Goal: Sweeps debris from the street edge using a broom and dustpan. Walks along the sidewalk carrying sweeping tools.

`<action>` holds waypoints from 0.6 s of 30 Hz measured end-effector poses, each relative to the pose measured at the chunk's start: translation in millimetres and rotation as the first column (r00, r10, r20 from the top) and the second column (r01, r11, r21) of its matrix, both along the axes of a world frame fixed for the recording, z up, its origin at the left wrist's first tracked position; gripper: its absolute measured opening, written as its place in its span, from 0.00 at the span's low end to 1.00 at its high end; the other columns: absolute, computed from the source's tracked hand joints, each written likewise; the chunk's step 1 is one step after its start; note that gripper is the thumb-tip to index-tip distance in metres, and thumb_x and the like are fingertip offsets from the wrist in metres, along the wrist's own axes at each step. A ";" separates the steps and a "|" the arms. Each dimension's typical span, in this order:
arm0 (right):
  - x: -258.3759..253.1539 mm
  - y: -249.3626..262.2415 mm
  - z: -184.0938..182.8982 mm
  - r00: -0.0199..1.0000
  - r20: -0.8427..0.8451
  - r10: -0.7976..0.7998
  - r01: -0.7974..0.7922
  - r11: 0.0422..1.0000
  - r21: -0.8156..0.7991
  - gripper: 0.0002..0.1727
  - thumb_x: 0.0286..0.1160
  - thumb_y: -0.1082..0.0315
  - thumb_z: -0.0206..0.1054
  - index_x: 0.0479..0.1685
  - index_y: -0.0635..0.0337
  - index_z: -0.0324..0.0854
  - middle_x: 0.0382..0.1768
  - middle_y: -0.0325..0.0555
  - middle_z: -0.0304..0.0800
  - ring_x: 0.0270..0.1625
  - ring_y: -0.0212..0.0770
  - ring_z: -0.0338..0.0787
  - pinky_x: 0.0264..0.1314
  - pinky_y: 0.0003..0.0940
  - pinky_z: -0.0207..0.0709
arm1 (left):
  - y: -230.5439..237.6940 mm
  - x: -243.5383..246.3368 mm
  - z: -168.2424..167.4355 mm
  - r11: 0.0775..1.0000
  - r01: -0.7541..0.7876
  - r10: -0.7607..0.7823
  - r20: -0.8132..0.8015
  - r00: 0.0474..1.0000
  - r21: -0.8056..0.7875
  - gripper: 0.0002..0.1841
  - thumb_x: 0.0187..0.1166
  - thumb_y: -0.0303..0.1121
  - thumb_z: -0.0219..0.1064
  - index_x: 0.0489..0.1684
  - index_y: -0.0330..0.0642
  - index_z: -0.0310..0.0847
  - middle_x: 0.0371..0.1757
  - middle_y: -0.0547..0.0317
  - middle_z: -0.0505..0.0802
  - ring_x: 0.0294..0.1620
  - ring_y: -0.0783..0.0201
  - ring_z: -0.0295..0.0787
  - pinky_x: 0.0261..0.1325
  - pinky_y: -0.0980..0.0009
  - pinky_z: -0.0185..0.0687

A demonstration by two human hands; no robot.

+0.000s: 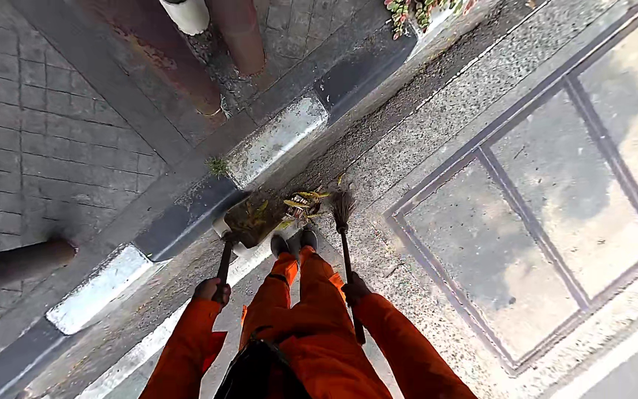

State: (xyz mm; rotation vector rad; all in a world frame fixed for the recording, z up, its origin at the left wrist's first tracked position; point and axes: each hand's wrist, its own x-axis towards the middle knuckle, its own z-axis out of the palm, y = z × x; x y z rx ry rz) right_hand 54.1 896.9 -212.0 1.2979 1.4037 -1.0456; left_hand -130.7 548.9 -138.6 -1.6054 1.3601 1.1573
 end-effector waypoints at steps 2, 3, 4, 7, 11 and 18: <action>3.6 12.3 15.9 1.000 0.012 -0.002 0.003 0.994 -0.111 0.39 0.80 0.72 0.65 0.91 0.49 0.52 0.41 0.53 0.80 0.26 0.43 0.78 0.29 0.43 0.77 | 5.7 -1.4 1.9 1.000 -0.007 0.008 0.009 1.000 -0.012 0.09 0.91 0.34 0.43 0.48 0.41 0.65 0.20 0.59 0.72 0.07 0.71 0.64 0.07 0.80 0.60; 11.0 23.7 24.7 0.998 0.018 -0.054 0.056 0.983 -0.175 0.44 0.82 0.71 0.65 0.96 0.42 0.45 0.34 0.47 0.76 0.19 0.37 0.72 0.20 0.36 0.72 | 5.7 0.6 2.2 1.000 -0.016 0.017 0.016 1.000 -0.016 0.08 0.91 0.35 0.44 0.49 0.42 0.65 0.21 0.59 0.72 0.08 0.71 0.64 0.07 0.80 0.61; 15.8 34.5 31.4 0.995 0.018 -0.094 0.096 0.970 -0.223 0.48 0.82 0.71 0.65 0.97 0.38 0.39 0.30 0.44 0.74 0.15 0.35 0.70 0.16 0.33 0.70 | 6.2 0.0 2.2 1.000 -0.024 0.025 0.014 1.000 -0.009 0.09 0.91 0.35 0.43 0.48 0.42 0.65 0.20 0.59 0.72 0.08 0.72 0.64 0.07 0.80 0.60; 28.6 40.5 47.8 0.991 -0.001 -0.133 0.131 0.981 -0.140 0.49 0.80 0.73 0.66 0.97 0.39 0.41 0.29 0.46 0.76 0.14 0.36 0.70 0.16 0.34 0.70 | 6.0 1.3 7.8 0.998 -0.060 0.060 0.005 0.998 0.028 0.10 0.91 0.36 0.42 0.45 0.42 0.65 0.19 0.60 0.73 0.07 0.73 0.64 0.06 0.82 0.59; 12.9 55.8 13.6 0.981 -0.065 -0.185 0.192 0.974 0.120 0.44 0.81 0.74 0.60 0.96 0.44 0.41 0.35 0.52 0.76 0.19 0.42 0.74 0.21 0.41 0.73 | 10.3 -1.9 5.1 0.994 -0.097 0.098 -0.004 0.995 0.056 0.11 0.91 0.36 0.41 0.43 0.42 0.66 0.19 0.60 0.74 0.06 0.74 0.64 0.06 0.83 0.58; -59.8 52.0 -24.2 0.935 0.011 0.355 -0.353 0.931 -0.091 0.41 0.78 0.70 0.63 0.91 0.53 0.47 0.59 0.62 0.84 0.48 0.52 0.92 0.53 0.50 0.86 | 26.2 -6.8 -2.0 0.993 -0.109 0.109 -0.009 0.994 0.034 0.10 0.90 0.35 0.41 0.43 0.42 0.65 0.19 0.60 0.72 0.07 0.73 0.63 0.06 0.82 0.58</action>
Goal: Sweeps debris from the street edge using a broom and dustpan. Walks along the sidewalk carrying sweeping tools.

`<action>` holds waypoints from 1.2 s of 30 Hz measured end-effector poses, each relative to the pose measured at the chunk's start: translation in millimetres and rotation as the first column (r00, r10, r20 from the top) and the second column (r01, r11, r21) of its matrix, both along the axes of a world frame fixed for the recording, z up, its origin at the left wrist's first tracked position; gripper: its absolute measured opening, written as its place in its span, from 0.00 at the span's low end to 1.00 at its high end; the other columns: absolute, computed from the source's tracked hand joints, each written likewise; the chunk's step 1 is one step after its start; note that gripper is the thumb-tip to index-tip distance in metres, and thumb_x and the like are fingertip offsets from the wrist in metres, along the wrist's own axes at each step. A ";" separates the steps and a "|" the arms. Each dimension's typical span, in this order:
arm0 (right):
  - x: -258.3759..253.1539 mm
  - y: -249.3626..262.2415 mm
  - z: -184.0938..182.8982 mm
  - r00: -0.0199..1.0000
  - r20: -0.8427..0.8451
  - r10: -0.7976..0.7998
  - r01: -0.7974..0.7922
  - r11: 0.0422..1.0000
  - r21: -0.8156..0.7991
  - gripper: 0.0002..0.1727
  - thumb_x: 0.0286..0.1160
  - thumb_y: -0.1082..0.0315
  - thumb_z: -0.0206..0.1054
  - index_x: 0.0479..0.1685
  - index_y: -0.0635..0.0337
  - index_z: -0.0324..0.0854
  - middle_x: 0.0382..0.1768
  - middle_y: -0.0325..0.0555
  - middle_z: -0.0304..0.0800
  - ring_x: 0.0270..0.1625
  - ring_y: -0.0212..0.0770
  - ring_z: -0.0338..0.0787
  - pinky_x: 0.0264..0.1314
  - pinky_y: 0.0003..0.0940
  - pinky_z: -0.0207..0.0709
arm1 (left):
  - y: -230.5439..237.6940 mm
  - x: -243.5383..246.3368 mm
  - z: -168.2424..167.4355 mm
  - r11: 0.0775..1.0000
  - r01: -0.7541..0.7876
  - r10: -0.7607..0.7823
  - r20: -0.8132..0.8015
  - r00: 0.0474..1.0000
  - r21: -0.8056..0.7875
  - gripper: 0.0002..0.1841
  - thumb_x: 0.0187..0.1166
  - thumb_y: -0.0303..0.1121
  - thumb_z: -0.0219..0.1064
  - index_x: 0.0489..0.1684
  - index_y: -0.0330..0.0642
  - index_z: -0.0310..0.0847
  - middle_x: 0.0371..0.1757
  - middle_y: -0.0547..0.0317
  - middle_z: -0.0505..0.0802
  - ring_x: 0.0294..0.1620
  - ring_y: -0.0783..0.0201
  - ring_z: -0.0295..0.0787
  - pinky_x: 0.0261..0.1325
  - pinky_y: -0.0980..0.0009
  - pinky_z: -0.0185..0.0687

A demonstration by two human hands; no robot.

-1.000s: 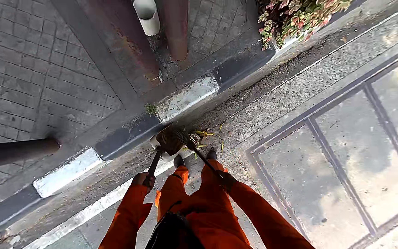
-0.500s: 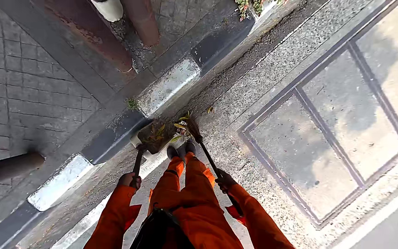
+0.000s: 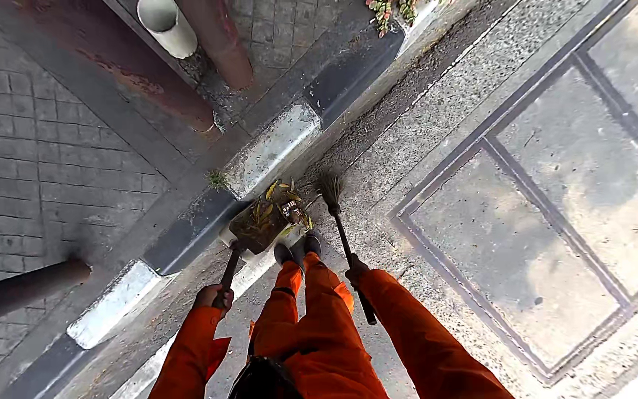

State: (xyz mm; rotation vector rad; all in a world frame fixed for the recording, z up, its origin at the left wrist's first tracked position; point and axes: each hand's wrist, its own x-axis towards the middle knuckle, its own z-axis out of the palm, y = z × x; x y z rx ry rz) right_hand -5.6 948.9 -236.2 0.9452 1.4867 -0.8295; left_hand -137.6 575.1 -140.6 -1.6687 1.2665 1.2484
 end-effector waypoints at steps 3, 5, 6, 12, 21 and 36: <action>13.0 2.7 25.3 1.000 -0.019 -0.015 0.011 0.987 -0.159 0.46 0.79 0.70 0.68 0.96 0.44 0.46 0.41 0.52 0.82 0.26 0.40 0.80 0.29 0.38 0.78 | -12.3 7.2 3.3 0.998 -0.043 0.044 -0.018 0.999 0.040 0.12 0.90 0.35 0.41 0.40 0.42 0.66 0.17 0.61 0.72 0.06 0.75 0.62 0.05 0.83 0.57; 22.1 -2.1 38.0 0.998 -0.023 -0.066 0.062 0.985 -0.163 0.48 0.77 0.70 0.69 0.97 0.38 0.45 0.40 0.54 0.82 0.22 0.41 0.77 0.26 0.39 0.76 | -30.6 14.9 5.9 0.994 -0.090 0.092 -0.030 0.995 0.068 0.13 0.91 0.37 0.40 0.41 0.42 0.67 0.18 0.62 0.73 0.06 0.75 0.63 0.05 0.84 0.57; 26.6 -4.8 41.0 0.997 -0.043 -0.071 0.065 0.991 -0.120 0.48 0.77 0.70 0.68 0.97 0.37 0.46 0.42 0.56 0.84 0.23 0.42 0.78 0.26 0.41 0.77 | -40.4 23.1 7.8 0.990 -0.113 0.116 -0.031 0.993 0.082 0.14 0.92 0.38 0.40 0.41 0.43 0.67 0.18 0.62 0.73 0.06 0.75 0.63 0.06 0.84 0.58; -52.4 -23.7 -13.1 0.990 -0.135 0.049 -0.031 0.991 0.133 0.47 0.82 0.70 0.59 0.98 0.46 0.32 0.60 0.66 0.85 0.49 0.59 0.92 0.53 0.55 0.84 | -57.5 25.7 10.9 0.962 -0.241 0.245 -0.017 0.969 0.128 0.14 0.91 0.37 0.39 0.39 0.42 0.67 0.19 0.61 0.74 0.06 0.75 0.64 0.06 0.85 0.58; -14.0 -127.4 -4.0 0.875 -0.268 0.403 -0.449 0.883 -0.137 0.39 0.75 0.70 0.70 0.88 0.58 0.62 0.72 0.68 0.80 0.73 0.66 0.82 0.75 0.65 0.72 | -89.3 18.8 -0.2 0.956 -0.252 0.261 -0.038 0.965 0.152 0.11 0.88 0.34 0.42 0.36 0.41 0.66 0.17 0.61 0.72 0.06 0.74 0.64 0.06 0.84 0.59; 120.1 -285.7 27.4 0.953 -0.009 -0.304 0.303 0.952 -0.025 0.37 0.83 0.71 0.62 0.91 0.51 0.51 0.42 0.53 0.82 0.28 0.42 0.82 0.33 0.40 0.80 | -231.5 59.6 -6.2 0.996 0.071 -0.069 -0.035 0.997 0.052 0.08 0.90 0.33 0.44 0.46 0.40 0.65 0.18 0.59 0.72 0.06 0.71 0.64 0.06 0.79 0.61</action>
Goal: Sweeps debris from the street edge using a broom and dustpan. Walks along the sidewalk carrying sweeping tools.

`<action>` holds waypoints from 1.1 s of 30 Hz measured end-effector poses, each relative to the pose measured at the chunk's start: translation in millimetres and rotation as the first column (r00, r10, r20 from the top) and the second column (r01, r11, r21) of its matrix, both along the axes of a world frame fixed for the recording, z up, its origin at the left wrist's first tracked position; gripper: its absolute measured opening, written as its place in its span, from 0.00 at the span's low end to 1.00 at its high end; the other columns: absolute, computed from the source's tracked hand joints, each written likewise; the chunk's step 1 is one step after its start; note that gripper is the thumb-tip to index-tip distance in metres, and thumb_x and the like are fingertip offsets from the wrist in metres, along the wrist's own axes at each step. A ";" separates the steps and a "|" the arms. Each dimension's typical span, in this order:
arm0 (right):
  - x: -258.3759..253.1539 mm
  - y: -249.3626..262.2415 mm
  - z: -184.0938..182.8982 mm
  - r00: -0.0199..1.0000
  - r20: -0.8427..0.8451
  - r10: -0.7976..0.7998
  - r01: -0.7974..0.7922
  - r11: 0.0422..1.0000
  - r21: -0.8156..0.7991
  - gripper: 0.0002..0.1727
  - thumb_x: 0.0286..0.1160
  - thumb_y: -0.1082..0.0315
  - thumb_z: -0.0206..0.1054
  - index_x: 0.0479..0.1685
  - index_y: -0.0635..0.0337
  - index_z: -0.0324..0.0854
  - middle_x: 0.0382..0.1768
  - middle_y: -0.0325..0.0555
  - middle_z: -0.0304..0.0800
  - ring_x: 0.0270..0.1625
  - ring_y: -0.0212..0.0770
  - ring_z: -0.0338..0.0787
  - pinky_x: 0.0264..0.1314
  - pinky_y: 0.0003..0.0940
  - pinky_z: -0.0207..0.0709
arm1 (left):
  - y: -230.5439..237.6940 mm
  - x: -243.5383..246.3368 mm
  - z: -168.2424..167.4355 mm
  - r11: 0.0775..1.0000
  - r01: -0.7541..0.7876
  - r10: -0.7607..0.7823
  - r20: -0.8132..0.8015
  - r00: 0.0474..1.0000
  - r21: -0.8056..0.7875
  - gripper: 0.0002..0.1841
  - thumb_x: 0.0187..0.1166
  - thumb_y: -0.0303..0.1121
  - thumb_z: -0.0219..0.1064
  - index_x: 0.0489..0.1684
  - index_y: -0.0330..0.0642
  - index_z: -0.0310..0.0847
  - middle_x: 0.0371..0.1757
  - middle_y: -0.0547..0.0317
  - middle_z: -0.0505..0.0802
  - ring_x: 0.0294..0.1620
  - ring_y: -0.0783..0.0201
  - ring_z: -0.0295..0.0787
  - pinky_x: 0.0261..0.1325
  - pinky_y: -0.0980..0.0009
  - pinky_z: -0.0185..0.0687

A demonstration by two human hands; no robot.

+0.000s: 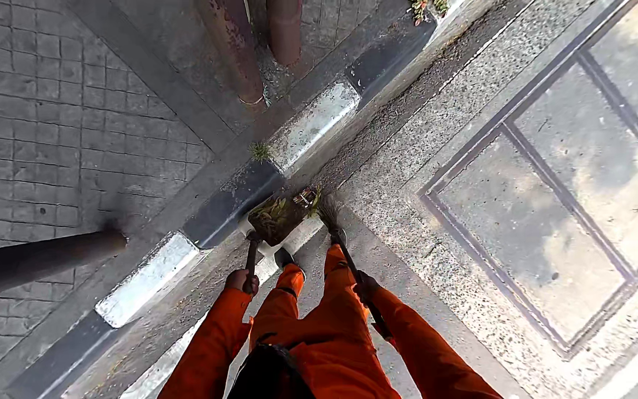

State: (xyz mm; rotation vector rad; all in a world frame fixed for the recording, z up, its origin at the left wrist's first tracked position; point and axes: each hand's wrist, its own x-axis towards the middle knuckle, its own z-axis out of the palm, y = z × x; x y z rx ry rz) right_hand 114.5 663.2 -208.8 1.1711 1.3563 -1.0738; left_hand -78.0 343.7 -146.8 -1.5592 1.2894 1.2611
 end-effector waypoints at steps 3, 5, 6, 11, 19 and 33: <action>32.1 11.4 39.4 0.982 0.010 -0.190 0.190 0.982 -0.014 0.45 0.83 0.73 0.63 0.96 0.39 0.42 0.30 0.43 0.73 0.15 0.34 0.69 0.17 0.32 0.68 | -14.3 9.7 1.1 0.999 -0.030 0.030 0.008 1.000 0.020 0.09 0.91 0.35 0.44 0.46 0.41 0.65 0.19 0.59 0.72 0.06 0.72 0.64 0.06 0.80 0.61; 37.4 12.1 47.8 0.986 -0.026 -0.167 0.168 0.982 0.089 0.48 0.80 0.75 0.65 0.97 0.38 0.41 0.31 0.47 0.76 0.15 0.36 0.70 0.16 0.34 0.70 | -24.1 11.7 2.0 0.998 -0.036 0.036 -0.004 0.999 0.054 0.11 0.92 0.35 0.42 0.44 0.41 0.66 0.17 0.60 0.72 0.05 0.72 0.63 0.05 0.80 0.59; 37.4 11.2 41.7 0.990 -0.035 -0.139 0.143 0.980 0.141 0.49 0.80 0.75 0.65 0.98 0.38 0.40 0.33 0.49 0.77 0.16 0.38 0.71 0.18 0.36 0.71 | -28.2 15.3 4.3 0.997 -0.034 0.034 -0.001 0.999 0.065 0.11 0.92 0.36 0.42 0.43 0.41 0.66 0.16 0.60 0.71 0.05 0.72 0.63 0.05 0.80 0.58; -40.3 -10.5 -33.8 0.997 -0.006 0.078 -0.076 0.980 0.185 0.46 0.82 0.73 0.59 0.96 0.45 0.34 0.52 0.59 0.81 0.33 0.47 0.87 0.38 0.44 0.83 | -11.2 3.0 5.4 0.997 -0.073 0.072 0.027 0.997 0.023 0.10 0.92 0.36 0.43 0.44 0.42 0.65 0.17 0.60 0.71 0.05 0.72 0.63 0.05 0.81 0.60; -19.3 18.1 44.9 0.972 -0.004 0.236 -0.236 0.971 -0.043 0.49 0.79 0.71 0.67 0.97 0.33 0.41 0.34 0.49 0.79 0.17 0.38 0.74 0.20 0.36 0.74 | -45.8 18.7 -5.8 0.989 -0.126 0.123 0.033 0.992 0.077 0.12 0.92 0.38 0.42 0.47 0.41 0.66 0.19 0.59 0.74 0.06 0.73 0.64 0.05 0.80 0.59; -108.3 -49.7 -14.8 0.772 -0.123 0.624 -0.635 0.762 -0.127 0.42 0.80 0.70 0.66 0.95 0.45 0.51 0.59 0.61 0.84 0.43 0.52 0.88 0.48 0.50 0.82 | -107.5 34.1 -1.5 0.974 -0.219 0.214 0.080 0.973 0.060 0.14 0.93 0.39 0.39 0.46 0.41 0.67 0.19 0.60 0.75 0.05 0.73 0.64 0.04 0.82 0.58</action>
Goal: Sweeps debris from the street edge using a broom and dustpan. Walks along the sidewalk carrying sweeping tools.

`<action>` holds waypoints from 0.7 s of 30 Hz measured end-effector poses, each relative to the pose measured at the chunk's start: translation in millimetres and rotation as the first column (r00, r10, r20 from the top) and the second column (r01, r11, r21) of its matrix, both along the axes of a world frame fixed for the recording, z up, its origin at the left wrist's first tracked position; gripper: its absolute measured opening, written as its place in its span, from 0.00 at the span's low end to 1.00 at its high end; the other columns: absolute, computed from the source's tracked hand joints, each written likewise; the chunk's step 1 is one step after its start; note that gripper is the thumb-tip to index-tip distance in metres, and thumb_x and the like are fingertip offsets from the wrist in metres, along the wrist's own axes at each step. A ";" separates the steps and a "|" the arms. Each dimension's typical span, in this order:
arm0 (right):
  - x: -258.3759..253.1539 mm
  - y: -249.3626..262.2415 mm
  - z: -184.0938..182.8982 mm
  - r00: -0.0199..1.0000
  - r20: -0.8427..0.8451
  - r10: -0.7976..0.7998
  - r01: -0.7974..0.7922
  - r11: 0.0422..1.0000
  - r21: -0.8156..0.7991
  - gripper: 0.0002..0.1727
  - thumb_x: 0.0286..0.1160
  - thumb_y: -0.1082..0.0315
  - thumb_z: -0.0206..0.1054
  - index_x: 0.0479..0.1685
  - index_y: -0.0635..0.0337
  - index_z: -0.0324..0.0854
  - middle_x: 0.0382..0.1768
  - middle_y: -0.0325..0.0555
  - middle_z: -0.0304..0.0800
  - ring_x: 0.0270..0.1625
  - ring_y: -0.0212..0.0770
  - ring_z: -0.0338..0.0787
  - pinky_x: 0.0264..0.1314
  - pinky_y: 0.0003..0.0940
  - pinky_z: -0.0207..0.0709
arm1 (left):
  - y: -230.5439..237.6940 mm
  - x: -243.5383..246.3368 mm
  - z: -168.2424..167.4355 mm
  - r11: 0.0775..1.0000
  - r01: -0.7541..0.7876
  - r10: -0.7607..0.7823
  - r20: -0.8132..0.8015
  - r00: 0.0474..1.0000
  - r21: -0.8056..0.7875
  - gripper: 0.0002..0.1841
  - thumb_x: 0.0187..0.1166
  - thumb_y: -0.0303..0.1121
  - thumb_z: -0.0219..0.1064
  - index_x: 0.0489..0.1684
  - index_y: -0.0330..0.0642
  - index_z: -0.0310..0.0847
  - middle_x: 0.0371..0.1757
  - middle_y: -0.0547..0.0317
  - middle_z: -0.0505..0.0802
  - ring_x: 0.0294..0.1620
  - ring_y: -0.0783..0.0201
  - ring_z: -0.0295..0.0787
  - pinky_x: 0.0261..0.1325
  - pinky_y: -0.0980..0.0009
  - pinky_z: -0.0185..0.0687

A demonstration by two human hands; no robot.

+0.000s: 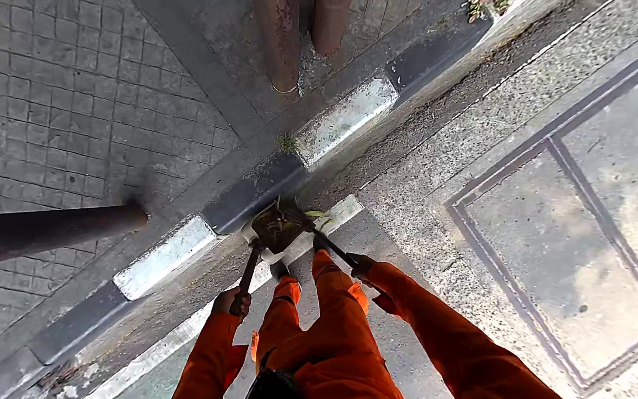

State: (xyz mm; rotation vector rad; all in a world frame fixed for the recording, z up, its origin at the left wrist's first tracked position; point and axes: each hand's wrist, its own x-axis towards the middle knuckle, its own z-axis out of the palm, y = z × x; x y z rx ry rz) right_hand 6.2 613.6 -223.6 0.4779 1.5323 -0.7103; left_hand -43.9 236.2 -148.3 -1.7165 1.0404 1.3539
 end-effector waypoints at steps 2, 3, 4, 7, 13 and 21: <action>49.7 -2.4 28.9 0.995 0.048 -0.092 0.093 0.995 -0.027 0.46 0.80 0.70 0.66 0.97 0.37 0.46 0.52 0.62 0.86 0.34 0.51 0.85 0.39 0.50 0.82 | -25.5 9.6 -0.4 0.999 -0.016 0.018 -0.025 1.000 0.043 0.14 0.92 0.39 0.40 0.47 0.41 0.68 0.19 0.60 0.75 0.05 0.74 0.65 0.04 0.82 0.58; 76.9 -8.7 45.9 0.982 0.067 -0.175 0.175 0.985 0.003 0.47 0.80 0.70 0.66 0.97 0.35 0.44 0.50 0.61 0.85 0.30 0.50 0.84 0.35 0.49 0.81 | -40.3 17.0 -2.1 0.997 -0.025 0.028 -0.041 0.999 0.070 0.15 0.92 0.39 0.40 0.46 0.41 0.68 0.19 0.60 0.75 0.06 0.74 0.65 0.04 0.82 0.59; 105.7 -17.3 62.2 0.957 0.075 -0.279 0.277 0.960 0.045 0.48 0.81 0.69 0.66 0.97 0.34 0.43 0.44 0.59 0.85 0.25 0.46 0.81 0.30 0.45 0.79 | -56.3 28.0 -2.8 0.995 -0.026 0.031 -0.052 0.998 0.097 0.15 0.92 0.40 0.40 0.46 0.41 0.69 0.20 0.60 0.76 0.06 0.74 0.66 0.05 0.83 0.59; 171.0 -55.4 83.9 0.794 0.014 -0.608 0.595 0.782 0.187 0.49 0.82 0.71 0.64 0.98 0.36 0.38 0.33 0.51 0.79 0.16 0.39 0.73 0.18 0.38 0.73 | -109.5 63.1 -1.6 0.980 0.006 0.014 -0.098 0.995 0.200 0.17 0.93 0.40 0.37 0.46 0.41 0.70 0.21 0.61 0.78 0.06 0.76 0.68 0.05 0.84 0.61; 149.4 -152.3 4.4 0.765 -0.066 -0.640 0.635 0.734 0.239 0.40 0.81 0.74 0.61 0.91 0.55 0.45 0.48 0.59 0.80 0.34 0.47 0.84 0.39 0.45 0.82 | -154.6 63.2 5.1 0.995 0.013 -0.008 -0.051 0.999 0.100 0.15 0.93 0.39 0.38 0.46 0.41 0.67 0.21 0.59 0.76 0.06 0.75 0.66 0.05 0.83 0.59; 175.9 -191.3 54.7 0.813 -0.037 -0.581 0.577 0.796 0.181 0.50 0.79 0.72 0.67 0.98 0.36 0.41 0.35 0.51 0.79 0.17 0.38 0.72 0.19 0.37 0.72 | -212.2 75.3 0.3 0.991 0.077 -0.070 -0.063 0.996 0.106 0.16 0.94 0.41 0.38 0.48 0.41 0.68 0.20 0.60 0.76 0.06 0.75 0.65 0.05 0.82 0.58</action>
